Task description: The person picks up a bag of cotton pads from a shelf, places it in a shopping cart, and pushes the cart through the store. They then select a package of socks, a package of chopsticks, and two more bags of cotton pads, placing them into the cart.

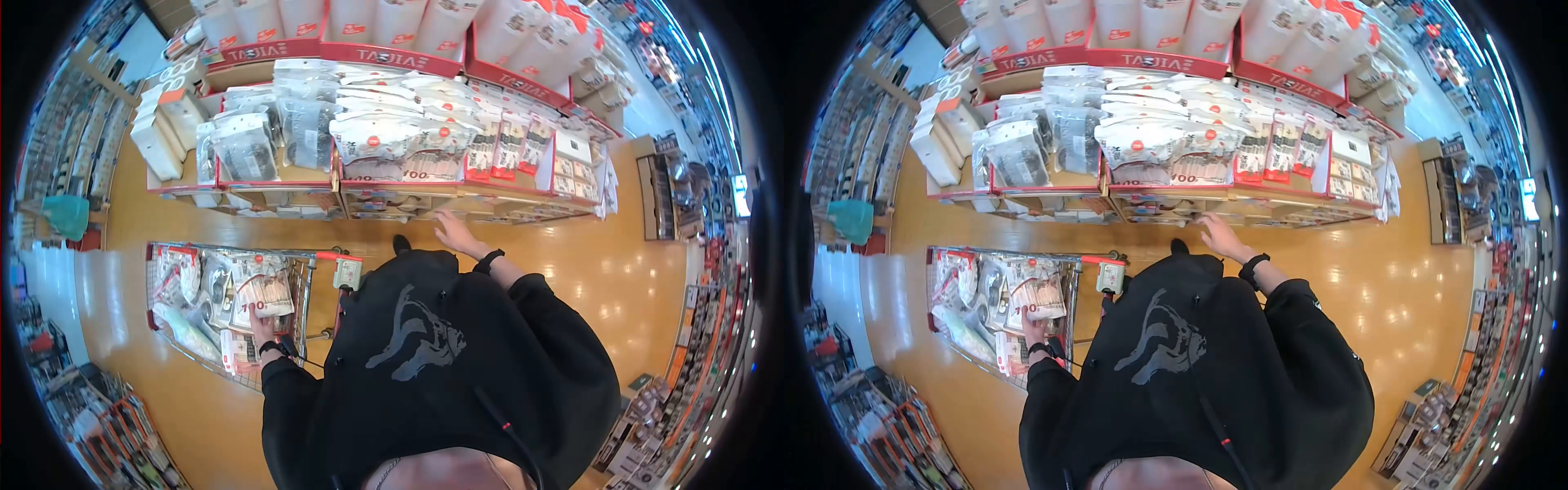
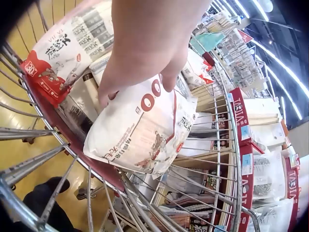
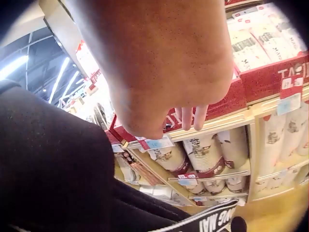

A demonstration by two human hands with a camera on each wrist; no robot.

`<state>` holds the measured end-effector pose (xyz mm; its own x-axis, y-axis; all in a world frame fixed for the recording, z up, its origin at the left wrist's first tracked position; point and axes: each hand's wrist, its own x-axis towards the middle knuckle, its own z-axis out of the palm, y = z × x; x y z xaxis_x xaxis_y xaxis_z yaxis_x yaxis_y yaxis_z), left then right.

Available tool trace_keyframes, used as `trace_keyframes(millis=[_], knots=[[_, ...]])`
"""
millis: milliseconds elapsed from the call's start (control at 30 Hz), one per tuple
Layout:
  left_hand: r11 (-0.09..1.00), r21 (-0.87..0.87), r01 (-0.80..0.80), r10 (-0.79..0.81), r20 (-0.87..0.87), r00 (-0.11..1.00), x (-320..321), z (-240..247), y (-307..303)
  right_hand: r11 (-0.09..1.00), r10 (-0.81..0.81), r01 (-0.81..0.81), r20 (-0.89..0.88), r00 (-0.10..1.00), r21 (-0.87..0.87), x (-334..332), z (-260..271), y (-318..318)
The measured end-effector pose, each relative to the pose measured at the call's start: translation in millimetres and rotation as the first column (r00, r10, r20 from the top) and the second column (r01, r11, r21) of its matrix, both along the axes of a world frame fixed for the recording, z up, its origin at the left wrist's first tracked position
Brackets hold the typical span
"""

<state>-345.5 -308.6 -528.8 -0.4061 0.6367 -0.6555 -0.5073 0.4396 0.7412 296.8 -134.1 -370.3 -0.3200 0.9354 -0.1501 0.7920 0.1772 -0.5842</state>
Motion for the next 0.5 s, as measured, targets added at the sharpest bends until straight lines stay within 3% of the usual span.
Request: trace_keyframes(millis=[67, 133, 167, 200, 233, 267, 300, 433, 467, 500], knots=[[0.999, 0.0, 0.049, -0.049, -0.025, 0.998, 0, 7, 8, 0.999, -0.04, 0.039, 0.007, 0.999, 0.024, 9, -4, -13], [0.953, -0.257, -0.159, 0.219, 0.223, 0.95, 2, 30, 27, 0.995, -0.091, 0.09, -0.011, 0.996, -0.037, 14, -4, -22], [0.986, -0.137, 0.098, -0.09, 0.067, 0.994, -2, 12, 15, 0.987, -0.127, 0.124, -0.031, 0.991, -0.099, 15, -3, -25], [0.985, -0.139, 0.1, -0.09, 0.072, 0.993, -2, 4, 9, 0.987, -0.128, 0.125, -0.026, 0.991, -0.101, 15, -1, -29], [0.924, -0.111, 0.366, -0.382, -0.295, 0.876, -3, -2, 4, 0.99, -0.124, 0.121, -0.028, 0.992, -0.078, 14, 1, -33], [0.785, -0.181, 0.592, -0.561, -0.612, 0.558, -4, -10, 1, 0.992, -0.119, 0.117, -0.031, 0.992, -0.054, 13, 4, -34], [0.991, -0.039, 0.13, -0.133, -0.113, 0.985, -15, -59, 5, 0.992, -0.118, 0.117, -0.028, 0.993, -0.054, 12, 5, -35], [0.993, -0.02, 0.114, -0.115, -0.098, 0.989, -4, -25, 23, 0.993, -0.104, 0.103, -0.015, 0.994, -0.051, 4, 7, -41], [0.987, -0.097, -0.125, 0.126, 0.002, 0.992, 12, 14, 44, 0.994, -0.101, 0.1, -0.032, 0.994, -0.032, 2, 7, -42], [0.917, -0.194, -0.348, 0.368, 0.08, 0.926, 21, 35, 52, 0.994, -0.101, 0.1, -0.033, 0.994, -0.033, 0, 7, -41]])
